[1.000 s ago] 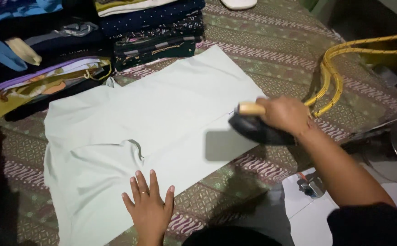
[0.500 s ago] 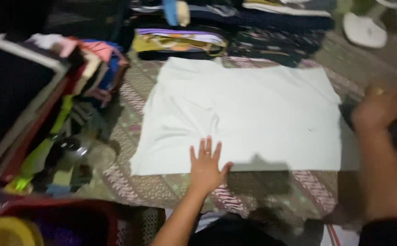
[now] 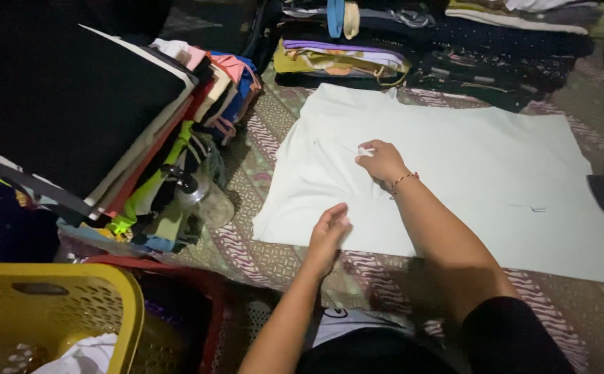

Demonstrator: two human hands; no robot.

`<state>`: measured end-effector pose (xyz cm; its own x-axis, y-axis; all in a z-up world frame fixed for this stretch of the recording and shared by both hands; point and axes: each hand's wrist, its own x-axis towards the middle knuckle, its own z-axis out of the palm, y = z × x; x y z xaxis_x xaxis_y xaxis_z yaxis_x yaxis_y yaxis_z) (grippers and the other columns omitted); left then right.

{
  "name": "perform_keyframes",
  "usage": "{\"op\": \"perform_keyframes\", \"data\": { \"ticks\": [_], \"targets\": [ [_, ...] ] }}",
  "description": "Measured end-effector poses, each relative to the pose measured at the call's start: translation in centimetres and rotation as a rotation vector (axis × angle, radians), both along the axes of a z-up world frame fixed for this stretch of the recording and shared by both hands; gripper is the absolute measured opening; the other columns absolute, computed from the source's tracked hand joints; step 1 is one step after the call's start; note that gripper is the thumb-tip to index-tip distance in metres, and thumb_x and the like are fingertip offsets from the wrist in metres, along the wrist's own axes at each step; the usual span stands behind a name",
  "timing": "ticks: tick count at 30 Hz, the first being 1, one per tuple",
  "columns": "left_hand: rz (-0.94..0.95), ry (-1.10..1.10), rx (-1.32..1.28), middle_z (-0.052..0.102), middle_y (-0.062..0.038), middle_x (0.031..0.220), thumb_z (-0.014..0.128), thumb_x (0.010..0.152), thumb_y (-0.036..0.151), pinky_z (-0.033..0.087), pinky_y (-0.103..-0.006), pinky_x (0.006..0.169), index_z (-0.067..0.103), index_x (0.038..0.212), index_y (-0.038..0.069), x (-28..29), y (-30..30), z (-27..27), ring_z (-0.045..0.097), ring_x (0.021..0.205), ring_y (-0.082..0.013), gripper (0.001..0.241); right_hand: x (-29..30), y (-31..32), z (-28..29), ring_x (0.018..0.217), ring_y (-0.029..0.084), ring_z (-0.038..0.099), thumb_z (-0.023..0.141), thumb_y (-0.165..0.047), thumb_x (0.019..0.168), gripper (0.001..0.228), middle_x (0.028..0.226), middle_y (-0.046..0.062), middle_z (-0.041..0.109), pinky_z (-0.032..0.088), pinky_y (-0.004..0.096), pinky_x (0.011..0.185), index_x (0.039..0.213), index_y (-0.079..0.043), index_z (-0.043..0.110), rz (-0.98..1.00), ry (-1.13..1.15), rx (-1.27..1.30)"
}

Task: The person irons a white shirt on a patterned table using a traditional charcoal iron. They smooth the fabric, iron the sleeves and body, and then fold the shirt into a neat rectangle.

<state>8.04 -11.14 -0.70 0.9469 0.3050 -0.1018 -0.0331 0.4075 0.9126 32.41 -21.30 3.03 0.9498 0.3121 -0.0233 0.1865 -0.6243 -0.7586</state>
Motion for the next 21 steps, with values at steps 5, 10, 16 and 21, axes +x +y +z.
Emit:
{"op": "perform_keyframes", "data": {
  "ticks": [5, 10, 16, 21],
  "targets": [
    [-0.135, 0.053, -0.738, 0.059, -0.018, 0.144, 0.044, 0.104, 0.054, 0.049, -0.0501, 0.108, 0.056, 0.139, 0.01, 1.2, 5.5, -0.1, 0.056, 0.135, -0.0332, 0.057, -12.1, -0.9, 8.1, 0.102, 0.033, 0.072, 0.077, -0.019, 0.075, 0.036, 0.102, 0.011, 0.076, 0.054, 0.043, 0.089, 0.111, -0.02, 0.078, 0.137, -0.054, 0.145],
    [-0.045, 0.143, -0.852, 0.066, -0.022, 0.136, 0.05, 0.094, 0.074, 0.044, -0.0595, 0.111, 0.063, 0.137, 0.008, 2.4, 8.3, -3.2, 0.061, 0.128, -0.0385, 0.08, -15.6, -8.0, 1.1, 0.115, 0.025, 0.065, 0.073, -0.009, 0.071, 0.026, 0.1, -0.002, 0.08, 0.038, 0.043, 0.108, 0.091, -0.023, 0.08, 0.609, -0.247, -0.037],
    [-0.105, 0.222, -0.7, 0.066, -0.026, 0.132, 0.069, 0.092, 0.046, 0.052, -0.0598, 0.101, 0.063, 0.136, 0.0, 2.9, 10.9, -2.3, 0.069, 0.116, -0.0416, 0.064, -19.9, -12.2, 3.0, 0.119, 0.027, 0.066, 0.077, -0.005, 0.077, 0.033, 0.104, 0.001, 0.08, 0.041, 0.048, 0.109, 0.104, -0.023, 0.081, 0.264, -0.067, 0.075],
    [-0.092, 0.334, -0.055, 0.075, -0.024, 0.094, 0.084, 0.08, 0.006, 0.064, -0.0481, 0.066, 0.066, 0.12, -0.009, 1.9, 10.5, 1.4, 0.077, 0.078, -0.0345, 0.046, -22.2, -9.8, 9.0, 0.096, 0.027, 0.072, 0.076, -0.042, 0.09, 0.046, 0.114, 0.01, 0.076, 0.055, 0.041, 0.088, 0.132, -0.023, 0.067, -0.11, 0.21, 0.062]
  ]
}}
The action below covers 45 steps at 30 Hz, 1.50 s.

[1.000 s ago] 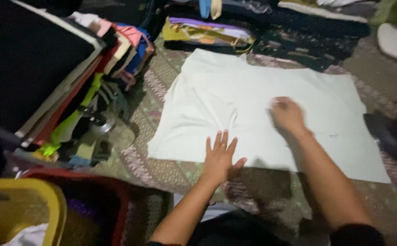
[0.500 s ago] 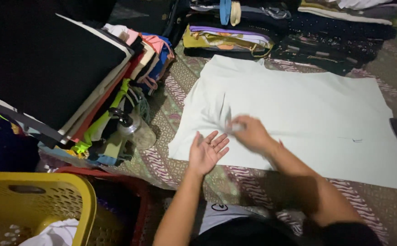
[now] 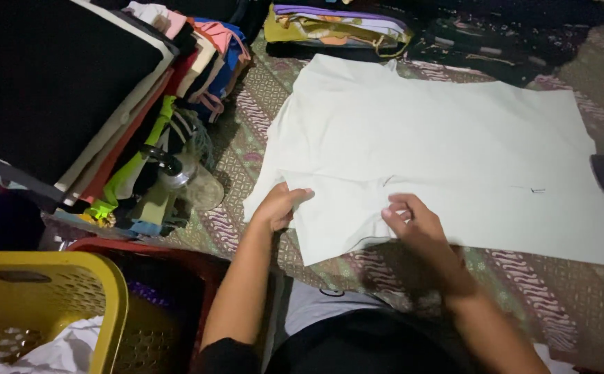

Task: The person irons a white shirt on a patterned table using a traditional charcoal iron. They smooth the fabric, iron the sleeves and body, and then fold the shirt into a neat rectangle.

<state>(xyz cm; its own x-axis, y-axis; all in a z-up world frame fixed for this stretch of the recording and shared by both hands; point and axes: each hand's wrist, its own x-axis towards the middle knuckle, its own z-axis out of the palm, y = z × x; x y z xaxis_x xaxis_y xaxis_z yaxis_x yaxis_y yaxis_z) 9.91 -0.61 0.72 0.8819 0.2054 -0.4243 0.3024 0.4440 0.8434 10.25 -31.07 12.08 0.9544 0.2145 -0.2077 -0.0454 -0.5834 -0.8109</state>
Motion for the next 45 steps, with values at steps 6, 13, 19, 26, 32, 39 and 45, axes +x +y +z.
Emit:
{"op": "perform_keyframes", "data": {
  "ticks": [6, 13, 19, 26, 32, 39, 45],
  "targets": [
    [-0.104, 0.032, 0.284, 0.076, -0.02, 0.087, 0.083, 0.083, 0.013, 0.06, -0.0436, 0.062, 0.076, 0.112, -0.002, -0.2, 0.9, 0.8, 0.074, 0.07, -0.0276, 0.034, 6.1, 0.1, -8.2, 0.085, 0.023, 0.075, 0.08, -0.034, 0.083, 0.061, 0.099, 0.002, 0.07, 0.059, 0.037, 0.078, 0.14, -0.044, 0.061, 0.182, 0.002, -0.156],
    [0.145, -0.061, 0.268, 0.068, -0.015, 0.128, 0.068, 0.096, 0.02, 0.058, -0.0453, 0.094, 0.059, 0.143, 0.005, 5.0, 2.0, 0.1, 0.066, 0.114, -0.0295, 0.05, 6.5, 2.7, -4.1, 0.076, 0.019, 0.066, 0.069, -0.006, 0.091, 0.041, 0.096, 0.02, 0.069, 0.061, 0.033, 0.068, 0.131, 0.002, 0.068, -0.088, 0.106, 0.47],
    [0.08, -0.121, 0.675, 0.049, -0.027, 0.153, 0.075, 0.079, -0.002, 0.05, -0.0524, 0.108, 0.042, 0.154, -0.001, 3.8, 1.1, 1.0, 0.057, 0.132, -0.0426, 0.082, 7.7, 2.0, -7.1, 0.101, 0.024, 0.072, 0.09, -0.013, 0.068, 0.074, 0.117, 0.015, 0.075, 0.055, 0.038, 0.082, 0.139, -0.011, 0.068, 0.003, 0.034, 0.201],
    [0.237, 0.092, 1.196, 0.065, -0.027, 0.132, 0.068, 0.092, 0.034, 0.041, -0.0554, 0.111, 0.058, 0.142, 0.003, 2.4, 4.3, 3.8, 0.055, 0.129, -0.0458, 0.06, 4.0, -0.4, -0.5, 0.114, 0.048, 0.066, 0.086, -0.02, 0.075, 0.089, 0.146, 0.028, 0.053, 0.056, 0.05, 0.095, 0.155, -0.009, 0.049, 0.067, -0.015, 0.107],
    [0.108, 0.147, 1.145, 0.068, -0.019, 0.13, 0.069, 0.091, 0.055, 0.049, -0.0547, 0.105, 0.057, 0.144, 0.006, 9.8, 10.1, 1.5, 0.062, 0.126, -0.0393, 0.073, 6.2, -10.2, -7.0, 0.109, 0.038, 0.07, 0.083, -0.025, 0.083, 0.067, 0.14, 0.018, 0.063, 0.055, 0.046, 0.095, 0.145, -0.01, 0.062, -0.13, -0.124, -0.03],
    [0.096, -0.093, 1.323, 0.076, -0.015, 0.112, 0.074, 0.08, 0.024, 0.055, -0.0434, 0.088, 0.074, 0.122, 0.009, 18.2, 9.2, -0.6, 0.071, 0.099, -0.0367, 0.044, 5.1, -11.6, -7.3, 0.069, 0.02, 0.059, 0.076, -0.016, 0.085, 0.046, 0.087, 0.011, 0.073, 0.049, 0.03, 0.067, 0.129, -0.005, 0.073, -0.254, -0.127, 0.027],
    [0.095, 0.442, 1.456, 0.075, -0.022, 0.109, 0.06, 0.096, 0.051, 0.056, -0.0482, 0.083, 0.075, 0.108, 0.002, 17.2, 12.2, 0.6, 0.072, 0.097, -0.0409, 0.053, 6.4, -11.8, -8.2, 0.073, 0.016, 0.065, 0.079, -0.008, 0.085, 0.037, 0.107, 0.006, 0.08, 0.052, 0.027, 0.07, 0.122, -0.007, 0.076, -0.314, -0.116, 0.051]
  ]
}}
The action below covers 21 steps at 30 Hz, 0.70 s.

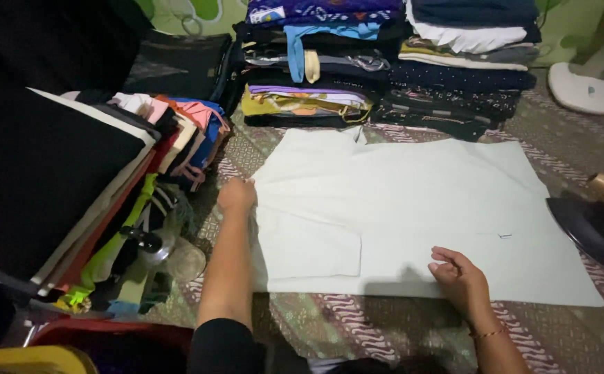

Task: The person irons a white shirt on a patterned table using a traditional charcoal iron. They smooth the fabric, iron the sleeves and body, and then fold the shirt into a neat rectangle.

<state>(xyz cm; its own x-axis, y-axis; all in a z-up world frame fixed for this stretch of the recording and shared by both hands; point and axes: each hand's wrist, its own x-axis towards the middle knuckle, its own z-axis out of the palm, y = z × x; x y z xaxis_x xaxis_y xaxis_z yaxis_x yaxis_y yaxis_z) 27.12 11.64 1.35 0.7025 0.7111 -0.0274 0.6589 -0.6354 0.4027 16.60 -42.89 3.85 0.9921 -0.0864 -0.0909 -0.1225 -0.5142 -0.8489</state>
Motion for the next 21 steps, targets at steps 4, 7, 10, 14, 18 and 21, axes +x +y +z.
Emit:
{"op": "perform_keyframes", "data": {
  "ticks": [4, 7, 10, 14, 18, 21],
  "targets": [
    [-0.077, -0.045, 0.197, 0.074, -0.021, 0.1, 0.055, 0.095, 0.06, 0.056, -0.0504, 0.076, 0.076, 0.104, 0.005, 0.1, -1.6, 0.6, 0.071, 0.088, -0.0407, 0.06, 0.3, 0.5, 0.4, 0.093, 0.024, 0.077, 0.08, -0.006, 0.082, 0.039, 0.115, 0.008, 0.079, 0.062, 0.034, 0.086, 0.121, -0.009, 0.075, 0.04, -0.053, -0.058],
    [-0.117, -0.008, 0.126, 0.066, -0.033, 0.117, 0.048, 0.093, 0.07, 0.051, -0.0548, 0.091, 0.061, 0.131, -0.005, 1.0, -3.5, 2.6, 0.063, 0.106, -0.0476, 0.085, 1.3, -0.5, 0.4, 0.084, 0.021, 0.077, 0.074, -0.004, 0.084, 0.041, 0.112, 0.007, 0.08, 0.062, 0.032, 0.072, 0.125, -0.009, 0.074, 0.057, 0.01, -0.078],
    [-0.156, 0.085, -0.117, 0.053, -0.032, 0.145, 0.054, 0.097, 0.064, 0.04, -0.0599, 0.112, 0.054, 0.143, -0.003, 3.6, -3.3, 3.3, 0.047, 0.139, -0.0483, 0.081, 3.5, -1.1, 3.6, 0.101, 0.035, 0.075, 0.079, -0.033, 0.083, 0.037, 0.116, 0.004, 0.08, 0.058, 0.049, 0.091, 0.12, -0.031, 0.078, 0.036, 0.078, -0.183],
    [-0.182, 0.062, -0.199, 0.055, -0.033, 0.14, 0.055, 0.096, 0.063, 0.041, -0.0618, 0.108, 0.054, 0.146, 0.001, 7.7, -1.8, 1.6, 0.05, 0.136, -0.0493, 0.08, 9.5, -2.5, 8.0, 0.117, 0.039, 0.067, 0.063, -0.03, 0.089, 0.044, 0.124, 0.017, 0.073, 0.052, 0.051, 0.101, 0.13, -0.019, 0.074, -0.031, 0.062, -0.282],
    [-0.21, -0.036, -0.303, 0.064, -0.032, 0.13, 0.063, 0.094, 0.056, 0.047, -0.0613, 0.101, 0.063, 0.137, -0.002, 12.3, 1.0, -2.2, 0.057, 0.128, -0.0499, 0.072, 22.6, -7.3, 3.4, 0.127, 0.045, 0.06, 0.055, -0.016, 0.094, 0.047, 0.144, 0.018, 0.059, 0.05, 0.056, 0.104, 0.139, -0.011, 0.067, -0.032, -0.19, -0.421],
    [-0.201, -0.049, -0.379, 0.066, -0.032, 0.127, 0.064, 0.095, 0.048, 0.047, -0.0623, 0.099, 0.064, 0.133, -0.003, 12.7, -1.1, 0.6, 0.059, 0.127, -0.0504, 0.064, 28.5, -8.1, 2.9, 0.136, 0.048, 0.051, 0.048, -0.012, 0.096, 0.063, 0.162, 0.016, 0.033, 0.043, 0.061, 0.113, 0.157, -0.024, 0.048, -0.035, 0.027, -0.542]
  ]
}}
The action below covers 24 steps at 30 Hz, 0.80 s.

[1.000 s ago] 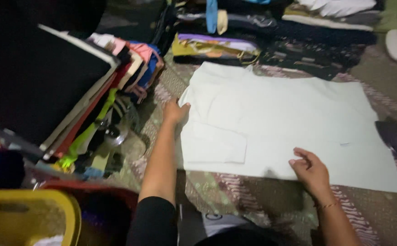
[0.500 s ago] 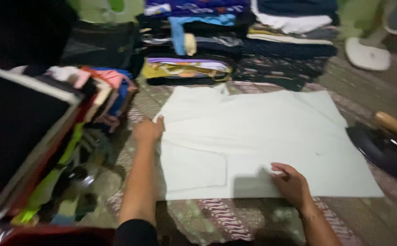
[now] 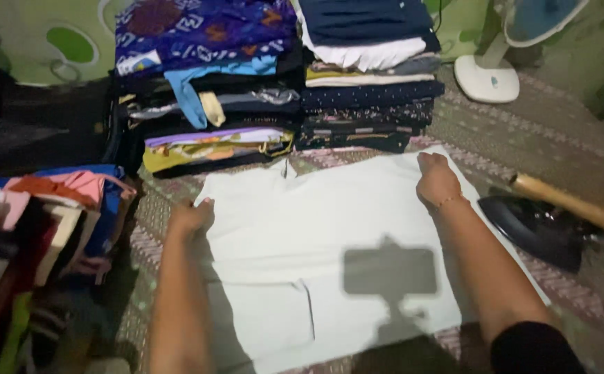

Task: The person irons a white shirt on a patterned table using a traditional charcoal iron. They smooth the fabric, iron the sleeves and body, and then fold the shirt into a neat rectangle.

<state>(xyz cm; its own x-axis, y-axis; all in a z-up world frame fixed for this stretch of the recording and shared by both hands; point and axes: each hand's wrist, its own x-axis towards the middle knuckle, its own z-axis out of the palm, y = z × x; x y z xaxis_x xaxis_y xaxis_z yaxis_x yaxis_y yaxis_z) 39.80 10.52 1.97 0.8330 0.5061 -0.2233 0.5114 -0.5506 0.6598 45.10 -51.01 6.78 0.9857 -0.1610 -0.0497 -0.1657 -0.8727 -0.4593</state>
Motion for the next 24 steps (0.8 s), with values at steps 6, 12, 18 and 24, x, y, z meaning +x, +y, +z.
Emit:
{"op": "perform_keyframes", "data": {
  "ticks": [6, 12, 18, 24],
  "targets": [
    [0.077, 0.002, 0.009, 0.073, -0.025, 0.117, 0.079, 0.081, 0.051, 0.053, -0.0513, 0.096, 0.073, 0.124, 0.004, 2.7, 0.9, -1.3, 0.066, 0.118, -0.0433, 0.064, 9.1, -3.1, -3.2, 0.12, 0.058, 0.063, 0.046, -0.016, 0.099, 0.046, 0.141, 0.035, 0.05, 0.051, 0.06, 0.105, 0.145, -0.017, 0.052, 0.314, 0.046, -0.261],
    [0.25, -0.287, 0.031, 0.074, -0.012, 0.089, 0.075, 0.094, 0.041, 0.052, -0.0446, 0.083, 0.077, 0.106, 0.019, 5.7, 1.1, -4.1, 0.071, 0.095, -0.0331, 0.024, 6.0, 0.8, 6.5, 0.124, 0.034, 0.065, 0.04, -0.023, 0.107, 0.046, 0.145, 0.015, 0.061, 0.054, 0.052, 0.104, 0.151, -0.02, 0.052, 0.038, 0.213, -0.516],
    [0.079, -0.357, 0.256, 0.072, -0.002, 0.081, 0.067, 0.096, 0.044, 0.035, -0.0434, 0.097, 0.072, 0.092, 0.017, 5.0, -0.4, -1.8, 0.061, 0.074, -0.0258, 0.028, 7.7, -0.7, 1.6, 0.112, 0.049, 0.064, 0.042, -0.019, 0.108, 0.039, 0.13, 0.03, 0.062, 0.052, 0.06, 0.094, 0.139, -0.006, 0.061, -0.065, 0.02, -0.328],
    [-0.13, -0.489, -0.39, 0.063, 0.002, 0.074, 0.072, 0.09, 0.009, 0.041, -0.0238, 0.056, 0.073, 0.088, 0.009, 6.4, 5.5, -8.4, 0.05, 0.061, -0.0097, 0.003, 9.3, -3.7, 0.0, 0.095, 0.032, 0.074, 0.061, -0.015, 0.095, 0.035, 0.114, 0.02, 0.076, 0.06, 0.043, 0.084, 0.124, -0.005, 0.075, 0.071, 0.137, -0.486]
  ]
}}
